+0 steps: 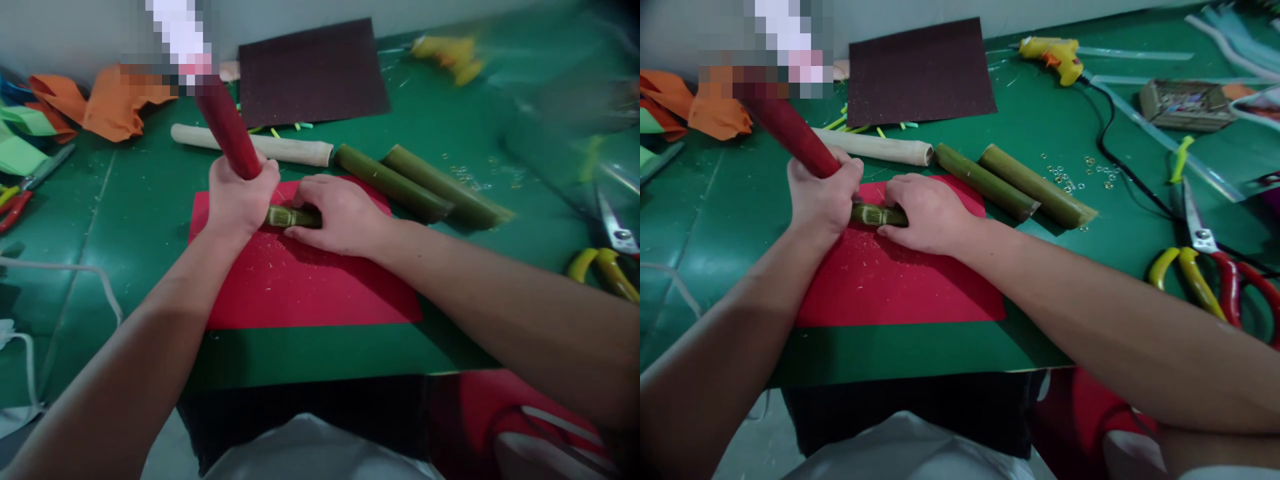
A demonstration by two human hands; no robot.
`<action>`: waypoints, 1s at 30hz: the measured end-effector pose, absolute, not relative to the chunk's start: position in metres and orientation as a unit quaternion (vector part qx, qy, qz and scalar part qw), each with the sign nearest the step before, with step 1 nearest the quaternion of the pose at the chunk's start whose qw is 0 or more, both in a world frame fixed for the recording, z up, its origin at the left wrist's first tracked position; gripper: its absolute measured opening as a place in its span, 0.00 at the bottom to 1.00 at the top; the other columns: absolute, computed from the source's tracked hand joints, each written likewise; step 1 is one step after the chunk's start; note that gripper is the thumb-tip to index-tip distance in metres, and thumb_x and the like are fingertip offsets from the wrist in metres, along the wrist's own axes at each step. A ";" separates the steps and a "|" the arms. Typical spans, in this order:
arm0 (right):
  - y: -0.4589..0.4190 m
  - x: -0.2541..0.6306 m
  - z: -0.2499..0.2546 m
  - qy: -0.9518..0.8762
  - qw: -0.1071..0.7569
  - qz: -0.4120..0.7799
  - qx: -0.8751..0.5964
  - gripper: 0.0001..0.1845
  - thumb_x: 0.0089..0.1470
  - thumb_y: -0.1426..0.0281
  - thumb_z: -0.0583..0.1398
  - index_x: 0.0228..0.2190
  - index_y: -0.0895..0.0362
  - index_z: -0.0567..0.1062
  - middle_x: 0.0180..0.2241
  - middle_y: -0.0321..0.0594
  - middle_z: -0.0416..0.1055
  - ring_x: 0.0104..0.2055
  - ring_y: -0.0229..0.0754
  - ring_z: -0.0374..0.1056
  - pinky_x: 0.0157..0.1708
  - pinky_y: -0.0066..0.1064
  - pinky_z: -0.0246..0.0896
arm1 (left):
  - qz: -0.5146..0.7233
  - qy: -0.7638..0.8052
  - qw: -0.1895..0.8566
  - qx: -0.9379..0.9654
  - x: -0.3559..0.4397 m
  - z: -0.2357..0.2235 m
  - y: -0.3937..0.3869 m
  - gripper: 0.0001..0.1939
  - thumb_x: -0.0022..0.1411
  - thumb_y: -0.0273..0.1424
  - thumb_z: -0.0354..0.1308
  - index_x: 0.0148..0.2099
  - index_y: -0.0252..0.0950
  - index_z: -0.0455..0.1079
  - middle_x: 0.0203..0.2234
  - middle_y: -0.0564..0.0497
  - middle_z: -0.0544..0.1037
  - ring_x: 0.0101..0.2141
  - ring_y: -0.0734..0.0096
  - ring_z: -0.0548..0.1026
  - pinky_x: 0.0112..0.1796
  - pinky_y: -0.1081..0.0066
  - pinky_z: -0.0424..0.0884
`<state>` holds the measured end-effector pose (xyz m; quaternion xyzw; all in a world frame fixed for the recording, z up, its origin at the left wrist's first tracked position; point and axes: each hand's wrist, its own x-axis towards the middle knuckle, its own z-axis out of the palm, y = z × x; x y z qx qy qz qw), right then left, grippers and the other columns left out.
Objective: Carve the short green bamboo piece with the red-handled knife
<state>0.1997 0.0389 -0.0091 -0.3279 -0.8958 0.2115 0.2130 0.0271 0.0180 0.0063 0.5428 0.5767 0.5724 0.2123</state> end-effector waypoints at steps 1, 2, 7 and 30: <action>0.039 0.199 -0.008 -0.896 0.209 0.212 -0.329 0.16 0.52 0.57 0.64 0.32 0.57 0.71 0.34 0.42 0.69 0.38 0.45 0.63 0.38 0.36 0.53 | 0.577 0.576 0.215 0.538 0.027 0.006 0.019 0.18 0.55 0.21 0.61 0.19 0.40 0.59 0.16 0.57 0.62 0.21 0.75 0.61 0.27 0.68 0.64; 0.038 0.199 -0.008 -0.897 0.204 0.213 -0.329 0.15 0.52 0.58 0.64 0.33 0.57 0.71 0.34 0.42 0.69 0.38 0.46 0.63 0.39 0.36 0.54 | 0.568 0.573 0.223 0.547 0.027 0.006 0.019 0.18 0.54 0.22 0.62 0.19 0.40 0.59 0.16 0.58 0.62 0.21 0.75 0.60 0.28 0.68 0.64; 0.037 0.199 -0.006 -0.898 0.195 0.216 -0.331 0.15 0.53 0.58 0.65 0.33 0.56 0.71 0.35 0.42 0.70 0.38 0.45 0.63 0.39 0.37 0.54 | 0.549 0.544 0.273 0.573 0.022 0.008 0.015 0.17 0.53 0.24 0.61 0.18 0.40 0.61 0.15 0.56 0.61 0.20 0.75 0.58 0.26 0.67 0.60; 0.037 0.200 -0.004 -0.897 0.188 0.212 -0.339 0.15 0.54 0.58 0.66 0.33 0.55 0.69 0.34 0.40 0.68 0.37 0.44 0.63 0.37 0.36 0.54 | 0.534 0.484 0.337 0.606 0.013 0.003 0.021 0.15 0.49 0.28 0.63 0.16 0.39 0.63 0.12 0.57 0.61 0.17 0.78 0.58 0.19 0.71 0.53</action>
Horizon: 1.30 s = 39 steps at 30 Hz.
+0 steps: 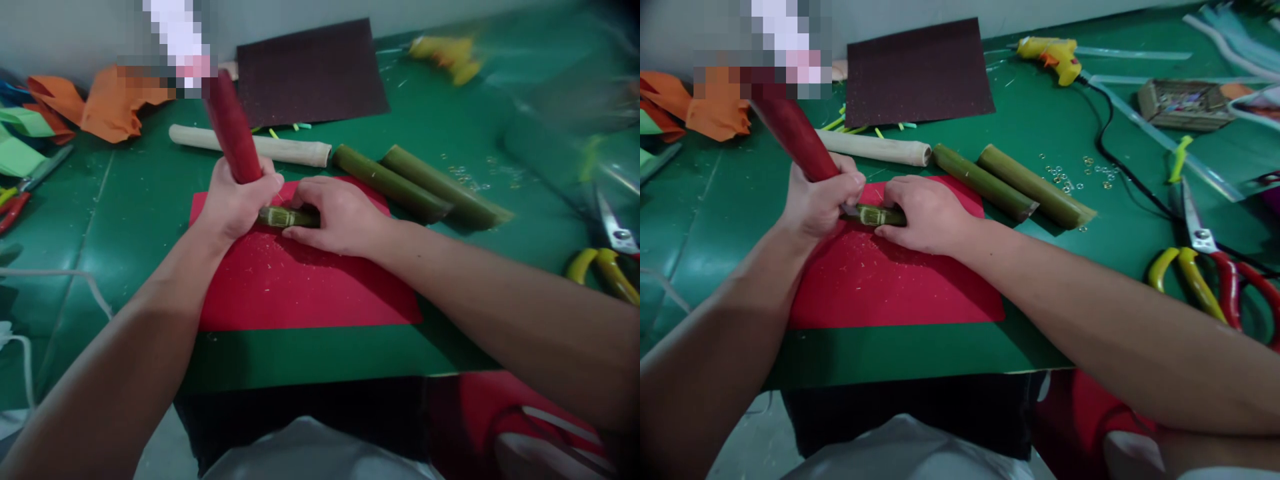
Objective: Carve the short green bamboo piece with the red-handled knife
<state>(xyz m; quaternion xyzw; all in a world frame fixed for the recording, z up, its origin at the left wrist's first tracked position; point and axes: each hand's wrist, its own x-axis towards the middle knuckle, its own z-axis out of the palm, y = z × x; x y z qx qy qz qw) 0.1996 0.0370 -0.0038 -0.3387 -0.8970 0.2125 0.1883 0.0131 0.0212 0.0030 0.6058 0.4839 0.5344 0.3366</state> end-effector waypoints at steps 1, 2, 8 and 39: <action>0.037 0.200 -0.004 -0.896 0.191 0.211 -0.340 0.16 0.54 0.58 0.66 0.32 0.55 0.69 0.34 0.40 0.68 0.36 0.43 0.62 0.37 0.35 0.54 | 0.518 0.497 0.339 0.609 0.014 0.005 0.020 0.14 0.48 0.28 0.62 0.16 0.38 0.63 0.12 0.57 0.61 0.17 0.79 0.58 0.19 0.72 0.53; 0.037 0.200 -0.005 -0.895 0.194 0.211 -0.342 0.16 0.54 0.58 0.66 0.32 0.55 0.68 0.34 0.40 0.68 0.36 0.43 0.61 0.37 0.35 0.54 | 0.505 0.507 0.341 0.610 0.015 0.006 0.018 0.13 0.47 0.27 0.62 0.17 0.38 0.64 0.12 0.57 0.61 0.17 0.79 0.58 0.19 0.72 0.53; 0.038 0.200 -0.009 -0.899 0.206 0.205 -0.327 0.16 0.53 0.57 0.64 0.31 0.55 0.68 0.33 0.40 0.67 0.37 0.44 0.61 0.39 0.36 0.54 | 0.462 0.530 0.349 0.620 0.019 0.012 0.016 0.13 0.48 0.24 0.62 0.17 0.38 0.62 0.13 0.57 0.61 0.18 0.80 0.57 0.19 0.72 0.53; 0.040 0.202 -0.005 -0.893 0.192 0.216 -0.345 0.16 0.53 0.57 0.66 0.33 0.56 0.72 0.35 0.42 0.71 0.38 0.45 0.64 0.38 0.37 0.55 | 0.589 0.528 0.230 0.567 0.021 -0.001 0.024 0.16 0.52 0.26 0.65 0.20 0.39 0.61 0.16 0.57 0.63 0.21 0.76 0.61 0.25 0.70 0.64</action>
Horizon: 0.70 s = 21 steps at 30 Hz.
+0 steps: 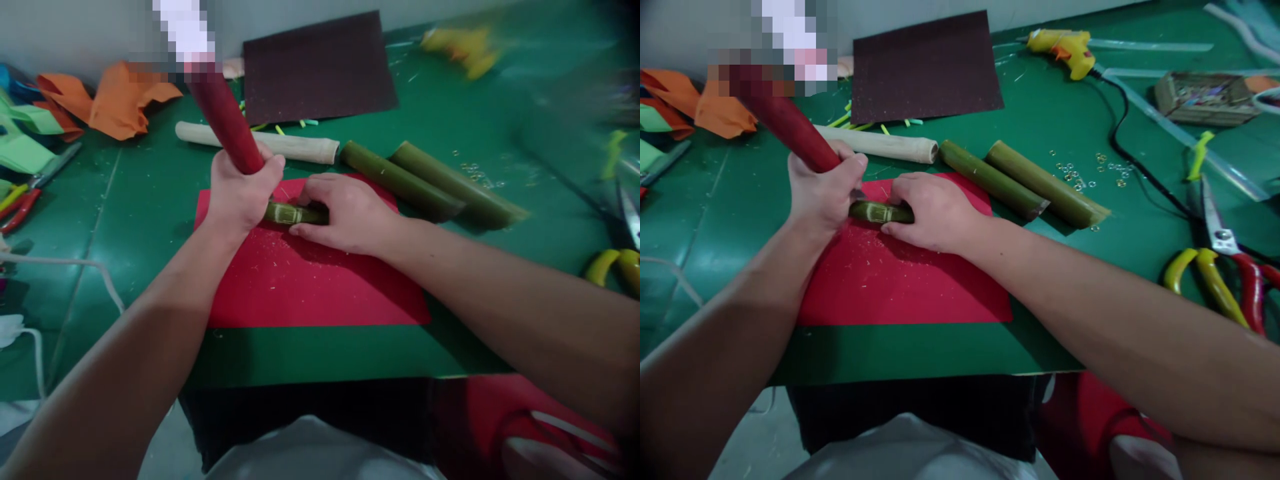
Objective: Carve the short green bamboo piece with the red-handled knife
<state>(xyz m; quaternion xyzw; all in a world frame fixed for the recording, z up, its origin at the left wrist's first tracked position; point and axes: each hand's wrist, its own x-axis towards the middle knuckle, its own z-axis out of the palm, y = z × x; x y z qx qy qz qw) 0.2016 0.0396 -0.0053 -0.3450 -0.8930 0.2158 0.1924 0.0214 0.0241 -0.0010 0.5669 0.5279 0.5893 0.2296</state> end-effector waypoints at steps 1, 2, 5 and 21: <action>0.039 0.201 -0.004 -0.894 0.188 0.216 -0.345 0.16 0.54 0.57 0.66 0.34 0.56 0.72 0.36 0.42 0.72 0.38 0.46 0.65 0.38 0.37 0.56 | 0.590 0.521 0.244 0.567 0.020 -0.001 0.025 0.16 0.52 0.27 0.64 0.20 0.39 0.61 0.15 0.57 0.63 0.20 0.76 0.61 0.25 0.70 0.63; 0.039 0.201 -0.004 -0.894 0.183 0.217 -0.346 0.16 0.54 0.57 0.66 0.34 0.56 0.72 0.35 0.42 0.71 0.38 0.46 0.65 0.38 0.37 0.56 | 0.583 0.511 0.264 0.574 0.018 -0.001 0.025 0.16 0.52 0.28 0.64 0.19 0.39 0.61 0.15 0.57 0.63 0.20 0.76 0.60 0.24 0.70 0.61; 0.039 0.201 -0.003 -0.895 0.177 0.217 -0.347 0.16 0.54 0.56 0.65 0.34 0.56 0.72 0.35 0.42 0.71 0.37 0.45 0.64 0.38 0.36 0.55 | 0.545 0.494 0.316 0.599 0.016 0.002 0.022 0.15 0.52 0.29 0.63 0.18 0.39 0.62 0.14 0.56 0.62 0.19 0.76 0.59 0.22 0.70 0.58; 0.040 0.201 -0.006 -0.893 0.199 0.213 -0.342 0.15 0.52 0.57 0.65 0.32 0.56 0.71 0.34 0.41 0.70 0.36 0.44 0.63 0.37 0.36 0.54 | 0.557 0.552 0.234 0.575 0.023 0.002 0.023 0.17 0.53 0.24 0.65 0.20 0.39 0.61 0.16 0.57 0.62 0.21 0.75 0.61 0.26 0.70 0.64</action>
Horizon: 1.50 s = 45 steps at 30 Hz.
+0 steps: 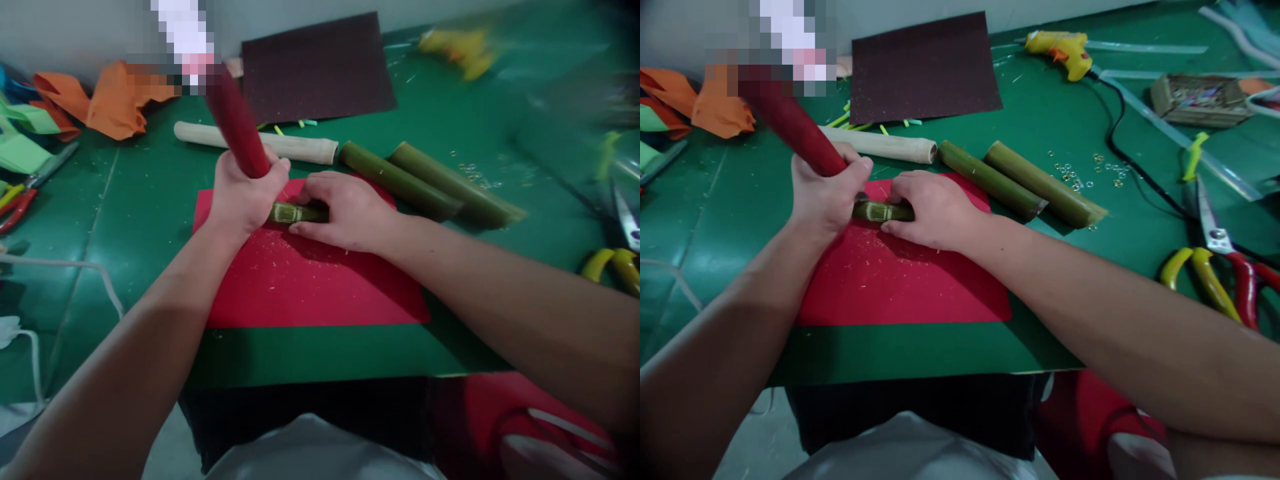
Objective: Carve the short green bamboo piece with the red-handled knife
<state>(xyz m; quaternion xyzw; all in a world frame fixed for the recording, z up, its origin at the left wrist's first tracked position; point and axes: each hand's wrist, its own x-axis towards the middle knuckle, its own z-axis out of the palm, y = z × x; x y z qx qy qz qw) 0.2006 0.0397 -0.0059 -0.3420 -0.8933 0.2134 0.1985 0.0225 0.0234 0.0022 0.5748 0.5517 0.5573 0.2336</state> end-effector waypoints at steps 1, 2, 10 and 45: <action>0.039 0.201 -0.005 -0.894 0.196 0.213 -0.341 0.15 0.53 0.58 0.65 0.32 0.56 0.71 0.34 0.42 0.70 0.37 0.44 0.63 0.38 0.36 0.54 | 0.569 0.544 0.232 0.571 0.022 0.000 0.025 0.17 0.53 0.24 0.65 0.20 0.39 0.61 0.16 0.57 0.62 0.21 0.75 0.61 0.26 0.69 0.64; 0.039 0.201 -0.005 -0.894 0.194 0.214 -0.341 0.15 0.53 0.58 0.65 0.33 0.56 0.72 0.35 0.42 0.71 0.37 0.45 0.63 0.38 0.36 0.54 | 0.575 0.533 0.236 0.574 0.020 -0.001 0.027 0.17 0.53 0.24 0.65 0.20 0.40 0.61 0.16 0.57 0.63 0.21 0.75 0.61 0.26 0.69 0.64; 0.040 0.202 -0.005 -0.888 0.196 0.232 -0.345 0.16 0.52 0.57 0.66 0.31 0.55 0.69 0.32 0.39 0.68 0.34 0.42 0.61 0.36 0.35 0.53 | 0.501 0.501 0.345 0.616 0.015 0.006 0.021 0.16 0.50 0.30 0.65 0.18 0.39 0.63 0.14 0.56 0.61 0.20 0.76 0.58 0.22 0.70 0.58; 0.041 0.203 -0.005 -0.900 0.196 0.204 -0.331 0.15 0.53 0.58 0.66 0.33 0.56 0.72 0.34 0.40 0.68 0.37 0.44 0.62 0.38 0.35 0.54 | 0.560 0.524 0.245 0.593 0.021 0.002 0.021 0.17 0.53 0.21 0.63 0.20 0.38 0.61 0.16 0.57 0.63 0.20 0.77 0.60 0.23 0.71 0.61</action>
